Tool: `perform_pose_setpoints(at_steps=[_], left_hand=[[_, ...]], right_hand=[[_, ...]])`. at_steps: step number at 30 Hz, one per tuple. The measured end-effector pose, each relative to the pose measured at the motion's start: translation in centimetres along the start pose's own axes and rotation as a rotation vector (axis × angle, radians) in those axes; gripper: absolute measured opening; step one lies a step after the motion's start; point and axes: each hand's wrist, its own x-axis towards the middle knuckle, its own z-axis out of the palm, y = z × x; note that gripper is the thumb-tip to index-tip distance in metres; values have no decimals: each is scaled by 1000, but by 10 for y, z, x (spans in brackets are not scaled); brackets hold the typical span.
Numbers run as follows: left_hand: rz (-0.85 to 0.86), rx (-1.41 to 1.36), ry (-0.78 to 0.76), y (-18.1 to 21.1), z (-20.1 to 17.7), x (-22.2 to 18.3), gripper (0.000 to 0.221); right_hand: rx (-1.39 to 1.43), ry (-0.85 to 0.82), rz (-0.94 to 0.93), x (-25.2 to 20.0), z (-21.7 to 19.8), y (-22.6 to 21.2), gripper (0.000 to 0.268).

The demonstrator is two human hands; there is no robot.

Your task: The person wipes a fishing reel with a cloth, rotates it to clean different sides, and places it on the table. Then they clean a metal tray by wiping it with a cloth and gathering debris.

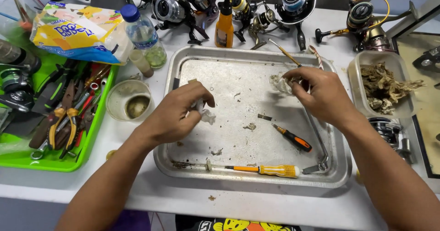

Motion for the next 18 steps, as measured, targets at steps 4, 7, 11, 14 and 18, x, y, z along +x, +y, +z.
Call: perform_pose_setpoints(at_steps=[4, 7, 11, 14, 18], left_hand=[[18, 93, -131, 22, 13, 10, 37], [-8, 222, -325, 39, 33, 15, 26], [55, 304, -495, 55, 58, 20, 24], [61, 343, -524, 59, 69, 26, 26], [22, 345, -436, 60, 67, 30, 25]], right_hand=[[-67, -115, -47, 3, 3, -24, 30], [-212, -187, -87, -8, -2, -30, 37], [-356, -325, 71, -32, -12, -34, 25], [-436, -616, 198, -44, -14, -52, 27], [-469, -751, 237, -42, -15, -57, 35]])
